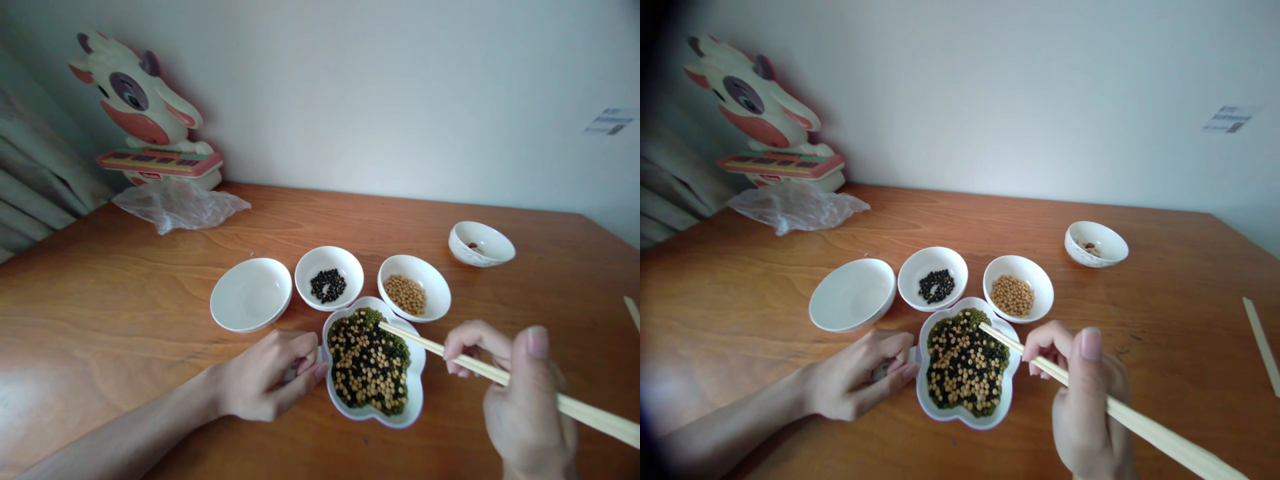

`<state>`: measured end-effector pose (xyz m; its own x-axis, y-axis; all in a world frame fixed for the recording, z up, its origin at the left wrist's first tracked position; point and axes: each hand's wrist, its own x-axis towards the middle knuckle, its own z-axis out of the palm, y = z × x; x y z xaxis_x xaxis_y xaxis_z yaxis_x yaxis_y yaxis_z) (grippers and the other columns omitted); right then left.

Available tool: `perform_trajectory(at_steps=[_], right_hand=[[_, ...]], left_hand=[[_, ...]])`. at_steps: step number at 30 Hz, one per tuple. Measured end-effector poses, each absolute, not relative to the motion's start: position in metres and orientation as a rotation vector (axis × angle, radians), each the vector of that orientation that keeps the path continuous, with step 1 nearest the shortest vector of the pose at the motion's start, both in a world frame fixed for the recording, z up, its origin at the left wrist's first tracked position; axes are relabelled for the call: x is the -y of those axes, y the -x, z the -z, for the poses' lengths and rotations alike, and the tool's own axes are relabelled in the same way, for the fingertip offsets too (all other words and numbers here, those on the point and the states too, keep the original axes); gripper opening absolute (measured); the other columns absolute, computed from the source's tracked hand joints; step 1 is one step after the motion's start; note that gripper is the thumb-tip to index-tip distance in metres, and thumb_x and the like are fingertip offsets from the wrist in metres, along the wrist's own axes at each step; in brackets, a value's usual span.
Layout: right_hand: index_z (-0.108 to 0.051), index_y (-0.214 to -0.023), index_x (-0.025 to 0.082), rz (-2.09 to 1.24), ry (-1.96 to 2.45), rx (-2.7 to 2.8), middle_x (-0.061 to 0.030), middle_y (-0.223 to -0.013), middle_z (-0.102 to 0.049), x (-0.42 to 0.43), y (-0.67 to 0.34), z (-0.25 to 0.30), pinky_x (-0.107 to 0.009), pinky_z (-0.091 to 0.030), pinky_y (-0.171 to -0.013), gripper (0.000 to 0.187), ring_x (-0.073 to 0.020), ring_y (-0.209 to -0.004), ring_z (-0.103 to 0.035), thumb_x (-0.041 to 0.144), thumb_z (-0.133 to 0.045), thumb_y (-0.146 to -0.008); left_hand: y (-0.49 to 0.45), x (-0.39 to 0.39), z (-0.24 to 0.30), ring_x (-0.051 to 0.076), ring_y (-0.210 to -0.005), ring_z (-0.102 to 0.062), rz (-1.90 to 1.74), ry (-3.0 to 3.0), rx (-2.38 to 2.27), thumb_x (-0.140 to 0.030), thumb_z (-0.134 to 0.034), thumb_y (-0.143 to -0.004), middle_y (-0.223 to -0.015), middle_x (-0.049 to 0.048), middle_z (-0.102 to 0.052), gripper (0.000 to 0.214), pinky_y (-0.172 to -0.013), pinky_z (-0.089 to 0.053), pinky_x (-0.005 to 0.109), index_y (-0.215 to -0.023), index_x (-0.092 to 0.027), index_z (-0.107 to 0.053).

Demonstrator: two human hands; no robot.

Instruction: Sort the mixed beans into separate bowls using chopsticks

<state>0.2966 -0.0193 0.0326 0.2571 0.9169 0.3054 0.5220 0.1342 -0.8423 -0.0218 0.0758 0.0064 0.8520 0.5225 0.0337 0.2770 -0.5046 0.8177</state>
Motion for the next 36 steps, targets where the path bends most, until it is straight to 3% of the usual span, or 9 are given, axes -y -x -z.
perform_trajectory(at_steps=[16,24,31,36], right_hand=[[-0.066,-0.063,0.021,-0.819,1.383,1.269,-0.0051,-0.058,-0.059,0.009,-0.26,-0.036,-0.03,-0.042,-0.054,0.079,-0.0171,-0.058,-0.054,0.067,-0.015,-0.104],[-0.067,-0.065,0.021,-0.814,1.327,1.345,-0.0047,-0.057,-0.059,0.01,-0.259,-0.036,-0.029,-0.043,-0.052,0.076,-0.0166,-0.057,-0.055,0.063,-0.018,-0.106],[-0.073,-0.077,0.022,-0.671,1.455,1.174,-0.0027,-0.061,-0.061,0.016,-0.247,-0.046,-0.028,-0.042,-0.058,0.06,-0.015,-0.06,-0.054,0.057,-0.034,-0.107],[-0.069,-0.067,0.022,-0.633,1.387,1.312,-0.0044,-0.061,-0.062,0.018,-0.258,-0.043,-0.028,-0.041,-0.054,0.07,-0.0158,-0.059,-0.055,0.059,-0.025,-0.107]], left_hand=[[0.024,-0.075,-0.003,0.008,-0.058,-0.036,-0.359,-2.118,-0.573,-0.023,-0.053,-0.101,-0.073,-0.0054,-0.046,0.025,-0.056,-0.029,0.024,-0.081,-0.022,-0.037],[0.024,-0.076,-0.002,0.008,-0.058,-0.036,-0.35,-2.108,-0.583,-0.024,-0.055,-0.1,-0.071,-0.0055,-0.046,0.027,-0.055,-0.028,0.026,-0.08,-0.022,-0.037],[0.024,-0.075,-0.001,0.008,-0.058,-0.036,-0.347,-2.109,-0.588,-0.024,-0.055,-0.1,-0.072,-0.0053,-0.047,0.026,-0.055,-0.028,0.025,-0.08,-0.022,-0.037],[0.024,-0.076,-0.002,0.008,-0.057,-0.036,-0.357,-2.107,-0.578,-0.025,-0.055,-0.1,-0.072,-0.0052,-0.046,0.027,-0.055,-0.028,0.026,-0.08,-0.022,-0.037]])
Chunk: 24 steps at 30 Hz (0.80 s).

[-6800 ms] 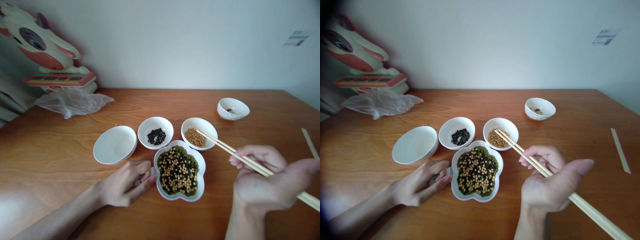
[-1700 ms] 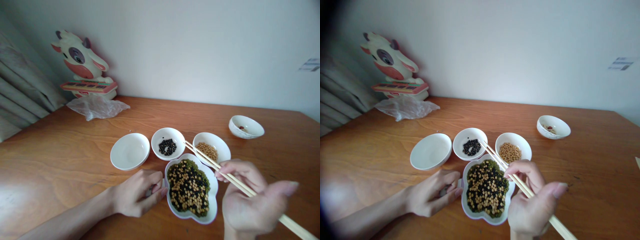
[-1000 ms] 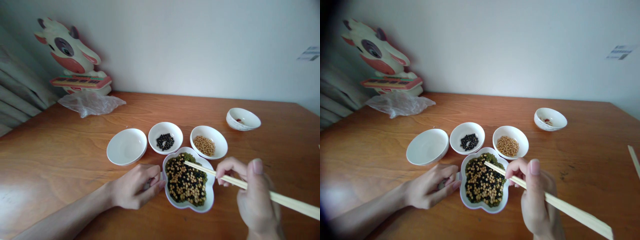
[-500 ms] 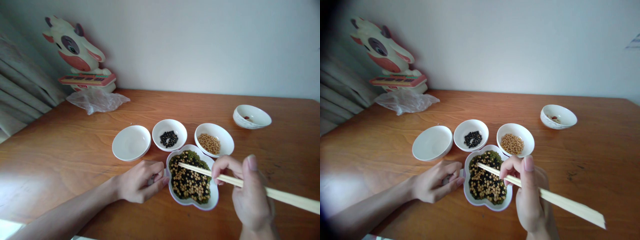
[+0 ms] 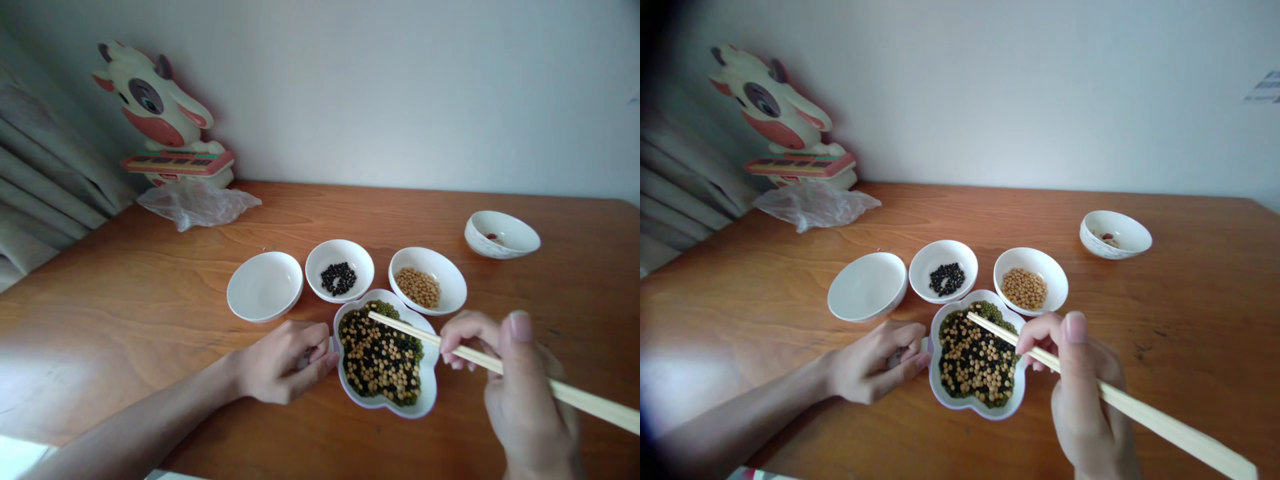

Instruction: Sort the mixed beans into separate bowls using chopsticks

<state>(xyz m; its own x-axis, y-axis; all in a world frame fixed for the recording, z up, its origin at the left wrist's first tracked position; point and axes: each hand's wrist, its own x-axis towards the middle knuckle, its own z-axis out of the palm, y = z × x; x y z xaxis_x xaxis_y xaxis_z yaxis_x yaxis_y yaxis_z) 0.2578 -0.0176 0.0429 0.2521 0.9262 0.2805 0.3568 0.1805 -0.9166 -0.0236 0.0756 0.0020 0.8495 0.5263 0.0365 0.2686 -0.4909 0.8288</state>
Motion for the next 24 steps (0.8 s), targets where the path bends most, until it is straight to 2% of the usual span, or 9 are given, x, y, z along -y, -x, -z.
perform_trajectory(at_steps=[3,12,24], right_hand=[[-0.07,-0.07,0.022,-0.655,1.458,1.31,-0.0041,-0.06,-0.061,0.016,-0.265,-0.036,-0.029,-0.042,-0.056,0.069,-0.0169,-0.061,-0.055,0.059,-0.025,-0.107],[-0.064,-0.07,0.022,-0.772,1.47,1.383,-0.0041,-0.061,-0.056,0.008,-0.259,-0.024,-0.032,-0.04,-0.056,0.08,-0.0188,-0.061,-0.054,0.068,-0.008,-0.103],[-0.061,-0.068,0.022,-0.791,1.425,1.405,-0.0025,-0.062,-0.056,0.007,-0.246,-0.034,-0.032,-0.037,-0.057,0.074,-0.0169,-0.06,-0.052,0.066,-0.015,-0.105]], left_hand=[[0.024,-0.076,-0.002,0.009,-0.058,-0.036,-0.362,-2.108,-0.572,-0.024,-0.055,-0.1,-0.072,-0.005,-0.046,0.026,-0.055,-0.029,0.026,-0.08,-0.022,-0.037],[0.024,-0.077,0.0,0.009,-0.059,-0.038,-0.363,-2.109,-0.564,-0.024,-0.056,-0.099,-0.072,-0.0046,-0.047,0.026,-0.056,-0.03,0.026,-0.08,-0.022,-0.038],[0.022,-0.077,-0.005,0.009,-0.057,-0.035,-0.349,-2.125,-0.564,-0.025,-0.054,-0.099,-0.07,-0.005,-0.045,0.027,-0.055,-0.029,0.025,-0.079,-0.022,-0.036]])
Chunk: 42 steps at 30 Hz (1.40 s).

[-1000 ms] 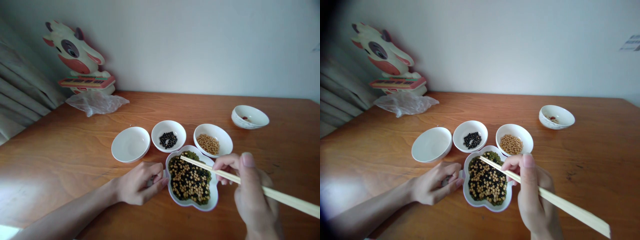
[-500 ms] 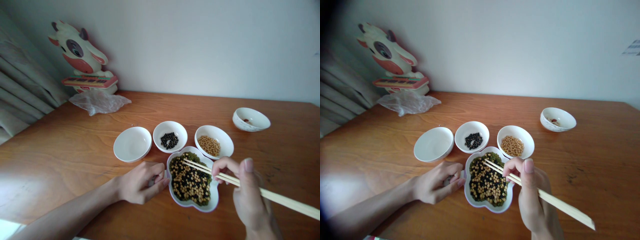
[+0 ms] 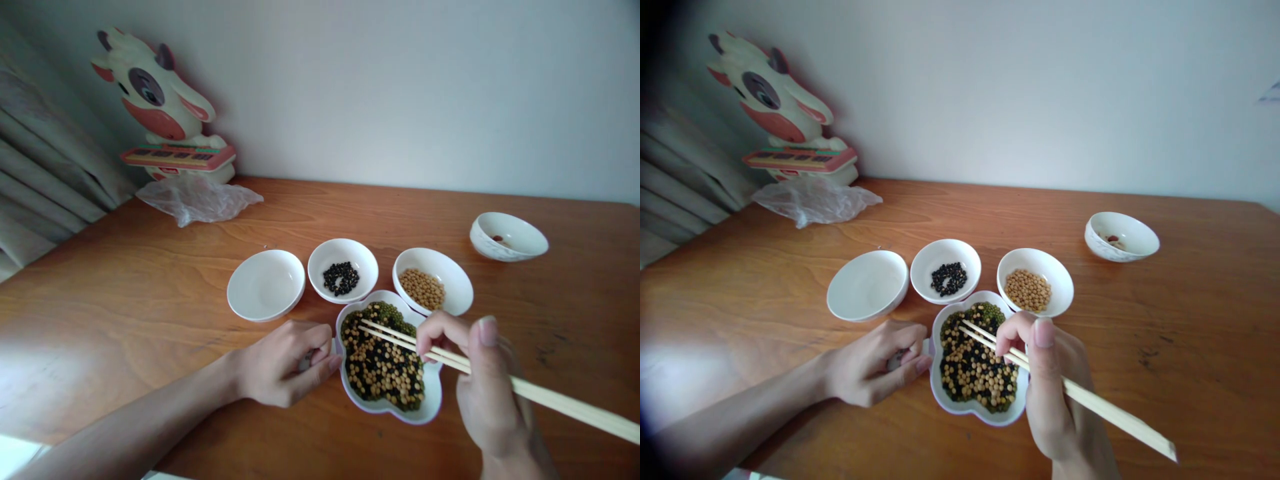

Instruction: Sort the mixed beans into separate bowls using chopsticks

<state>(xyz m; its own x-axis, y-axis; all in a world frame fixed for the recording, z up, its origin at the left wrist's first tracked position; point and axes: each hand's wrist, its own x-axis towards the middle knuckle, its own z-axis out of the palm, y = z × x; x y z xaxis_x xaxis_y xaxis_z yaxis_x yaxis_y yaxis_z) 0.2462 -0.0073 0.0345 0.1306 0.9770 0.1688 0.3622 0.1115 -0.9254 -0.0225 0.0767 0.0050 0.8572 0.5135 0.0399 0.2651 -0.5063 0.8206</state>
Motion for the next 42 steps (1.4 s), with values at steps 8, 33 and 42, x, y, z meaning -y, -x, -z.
perform_trajectory(at_steps=[8,33,42], right_hand=[[-0.059,-0.067,0.021,-0.833,1.463,1.373,-0.0024,-0.063,-0.056,0.007,-0.234,-0.043,-0.033,-0.034,-0.059,0.074,-0.0166,-0.062,-0.052,0.069,-0.018,-0.104],[-0.062,-0.066,0.021,-0.76,1.449,1.372,-0.0034,-0.061,-0.057,0.005,-0.232,-0.044,-0.032,-0.035,-0.057,0.069,-0.0169,-0.06,-0.053,0.063,-0.025,-0.106],[-0.062,-0.064,0.021,-0.735,1.431,1.356,-0.0031,-0.059,-0.056,0.005,-0.23,-0.043,-0.033,-0.035,-0.056,0.071,-0.0166,-0.058,-0.053,0.064,-0.025,-0.106]], left_hand=[[0.022,-0.077,-0.006,0.009,-0.057,-0.036,-0.346,-2.124,-0.56,-0.025,-0.053,-0.1,-0.069,-0.0052,-0.045,0.027,-0.054,-0.029,0.025,-0.08,-0.022,-0.036],[0.021,-0.076,-0.005,0.009,-0.055,-0.035,-0.385,-2.118,-0.553,-0.025,-0.053,-0.099,-0.068,-0.0056,-0.043,0.026,-0.052,-0.029,0.025,-0.078,-0.022,-0.038],[0.021,-0.077,-0.005,0.009,-0.056,-0.036,-0.375,-2.122,-0.541,-0.024,-0.055,-0.098,-0.068,-0.0058,-0.044,0.026,-0.054,-0.029,0.025,-0.079,-0.022,-0.038]])
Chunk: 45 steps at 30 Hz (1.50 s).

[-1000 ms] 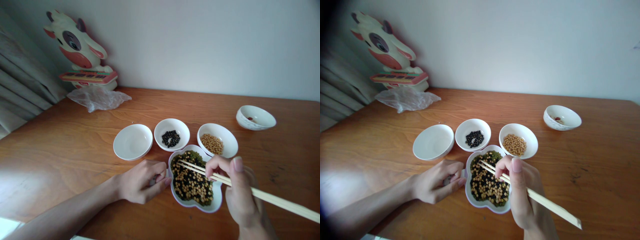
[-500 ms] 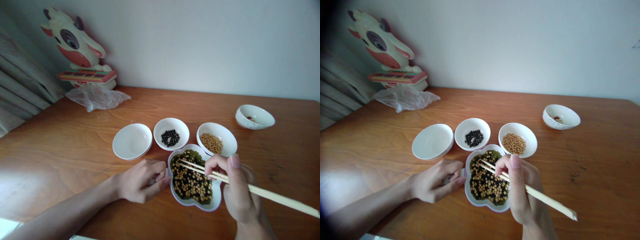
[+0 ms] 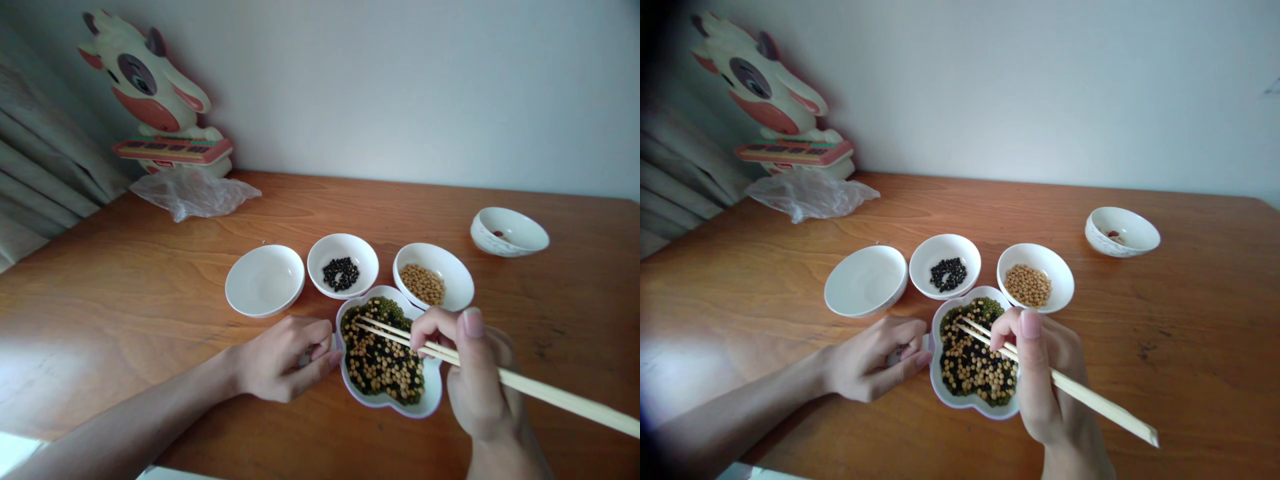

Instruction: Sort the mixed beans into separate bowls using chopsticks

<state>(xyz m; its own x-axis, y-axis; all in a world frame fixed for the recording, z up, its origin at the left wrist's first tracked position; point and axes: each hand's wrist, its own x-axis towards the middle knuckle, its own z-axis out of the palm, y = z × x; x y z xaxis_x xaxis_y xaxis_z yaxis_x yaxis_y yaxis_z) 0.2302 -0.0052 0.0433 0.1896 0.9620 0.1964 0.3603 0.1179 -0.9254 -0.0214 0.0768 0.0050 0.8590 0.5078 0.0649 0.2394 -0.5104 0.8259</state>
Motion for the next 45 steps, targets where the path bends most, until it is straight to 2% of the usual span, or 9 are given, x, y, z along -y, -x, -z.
perform_trajectory(at_steps=[23,36,45], right_hand=[[-0.062,-0.064,0.02,-0.748,1.409,1.374,-0.0022,-0.062,-0.058,0.006,-0.23,-0.043,-0.031,-0.038,-0.061,0.071,-0.0146,-0.061,-0.054,0.067,-0.026,-0.104],[-0.065,-0.066,0.02,-0.691,1.326,1.436,-0.0014,-0.06,-0.059,0.002,-0.238,-0.034,-0.03,-0.039,-0.058,0.069,-0.0131,-0.058,-0.057,0.055,-0.024,-0.11],[-0.065,-0.067,0.022,-0.848,1.348,1.369,-0.0017,-0.06,-0.056,0.006,-0.245,-0.028,-0.033,-0.037,-0.057,0.077,-0.0157,-0.058,-0.053,0.067,-0.015,-0.105]], left_hand=[[0.022,-0.077,-0.005,0.008,-0.056,-0.036,-0.36,-2.124,-0.548,-0.022,-0.056,-0.098,-0.069,-0.0061,-0.045,0.025,-0.053,-0.028,0.024,-0.08,-0.021,-0.039],[0.023,-0.078,-0.005,0.008,-0.056,-0.035,-0.358,-2.122,-0.556,-0.023,-0.055,-0.099,-0.069,-0.0065,-0.043,0.025,-0.054,-0.028,0.024,-0.08,-0.022,-0.038],[0.022,-0.077,-0.006,0.008,-0.056,-0.035,-0.364,-2.125,-0.551,-0.023,-0.054,-0.1,-0.068,-0.0066,-0.043,0.026,-0.054,-0.028,0.024,-0.08,-0.021,-0.038]])
